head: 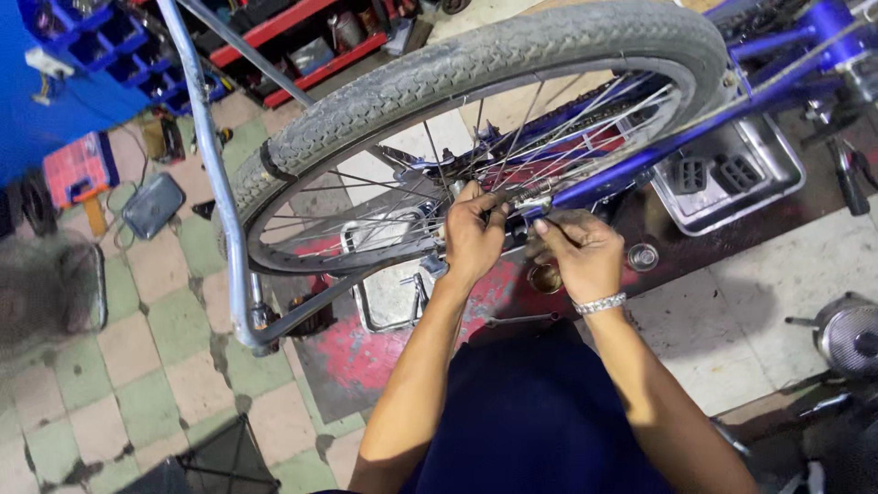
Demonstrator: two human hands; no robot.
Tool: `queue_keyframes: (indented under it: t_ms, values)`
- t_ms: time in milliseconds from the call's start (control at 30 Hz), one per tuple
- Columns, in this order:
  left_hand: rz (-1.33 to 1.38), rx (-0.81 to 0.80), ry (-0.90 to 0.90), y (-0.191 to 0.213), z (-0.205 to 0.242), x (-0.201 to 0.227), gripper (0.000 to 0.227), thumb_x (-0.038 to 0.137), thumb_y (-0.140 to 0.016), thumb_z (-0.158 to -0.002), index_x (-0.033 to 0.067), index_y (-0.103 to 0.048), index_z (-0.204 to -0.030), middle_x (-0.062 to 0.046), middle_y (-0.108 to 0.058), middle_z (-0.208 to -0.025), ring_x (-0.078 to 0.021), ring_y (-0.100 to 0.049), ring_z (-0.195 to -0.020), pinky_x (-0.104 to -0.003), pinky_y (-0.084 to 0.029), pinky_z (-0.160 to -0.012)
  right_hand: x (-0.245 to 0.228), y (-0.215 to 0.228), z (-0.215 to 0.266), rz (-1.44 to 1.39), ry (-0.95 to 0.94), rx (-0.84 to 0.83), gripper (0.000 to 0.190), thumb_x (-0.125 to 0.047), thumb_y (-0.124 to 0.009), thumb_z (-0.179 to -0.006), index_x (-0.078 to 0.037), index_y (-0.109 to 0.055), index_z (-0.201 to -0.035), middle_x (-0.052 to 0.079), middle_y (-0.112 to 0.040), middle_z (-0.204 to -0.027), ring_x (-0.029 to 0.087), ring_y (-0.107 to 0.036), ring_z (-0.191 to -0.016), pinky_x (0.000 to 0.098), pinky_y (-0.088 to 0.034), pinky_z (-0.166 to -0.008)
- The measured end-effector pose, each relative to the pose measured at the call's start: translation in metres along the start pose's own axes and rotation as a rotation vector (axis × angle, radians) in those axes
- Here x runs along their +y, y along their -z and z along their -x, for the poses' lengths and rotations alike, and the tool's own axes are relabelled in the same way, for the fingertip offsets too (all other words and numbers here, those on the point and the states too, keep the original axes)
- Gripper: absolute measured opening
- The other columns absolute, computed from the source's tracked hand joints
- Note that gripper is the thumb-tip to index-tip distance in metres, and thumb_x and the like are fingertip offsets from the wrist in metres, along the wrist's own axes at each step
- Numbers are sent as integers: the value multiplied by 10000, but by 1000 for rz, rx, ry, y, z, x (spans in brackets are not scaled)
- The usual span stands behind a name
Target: The person uses a wrench to tighten the axle nuts on the rear wheel of a bicycle mounted on a repair stand. The person rotates the wheel to access different parts of the axle and continues tightening the nuts throughout the clip.
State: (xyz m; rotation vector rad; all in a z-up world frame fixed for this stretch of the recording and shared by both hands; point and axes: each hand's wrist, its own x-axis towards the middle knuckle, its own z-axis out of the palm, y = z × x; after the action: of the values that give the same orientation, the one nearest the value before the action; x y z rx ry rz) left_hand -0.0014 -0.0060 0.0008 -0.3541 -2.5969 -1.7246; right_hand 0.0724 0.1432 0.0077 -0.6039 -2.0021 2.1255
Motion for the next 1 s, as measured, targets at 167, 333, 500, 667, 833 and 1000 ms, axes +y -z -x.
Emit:
queue_keyframes:
  t_ms: [167,333,500,667,833,1000]
  values:
    - [-26,11,2,-1,2,-2,214,59,-670,-879,56,-787,-1058,-105,-539,-817,-245,-591,-784,-358,-468,-721,33,-16,0,-176,-19,198,221,-103,-751,-973,80,-733,-1096,92,-736,-827,113,-643,-609,274,-508,-545]
    - [-59,23,-3,-1,2,-4,183,72,-681,-868,60,-787,-1016,-111,-561,-842,-271,-610,-814,-377,-473,-725,39,-21,6,-259,-5,151,236,-86,-659,-993,35,-717,-1188,84,-748,-944,122,-717,-750,279,-620,-684]
    - [-38,36,-32,-3,1,-7,199,73,-682,-861,76,-795,-1025,-107,-575,-844,-269,-614,-830,-380,-485,-743,31,-39,6,-142,99,224,198,-25,-676,-973,51,-714,-1152,105,-756,-977,140,-720,-791,288,-618,-704]
    - [-37,24,-9,-3,1,-9,212,71,-682,-858,69,-799,-1034,-114,-552,-825,-267,-593,-795,-382,-471,-711,33,-60,2,48,266,324,211,16,-764,-904,77,-730,-1103,105,-781,-1032,121,-746,-927,252,-599,-821]
    - [9,43,-10,-5,0,-12,180,82,-686,-849,54,-777,-1002,-94,-564,-830,-251,-601,-771,-376,-480,-698,33,-67,-4,57,295,390,212,29,-778,-893,68,-710,-1090,106,-776,-1015,128,-746,-919,253,-609,-831]
    - [-12,48,-12,-6,1,-12,189,84,-688,-846,73,-791,-1004,-103,-543,-812,-258,-585,-752,-383,-462,-677,29,-62,-4,96,324,325,211,31,-758,-899,64,-694,-1098,102,-778,-1022,118,-750,-926,248,-604,-830]
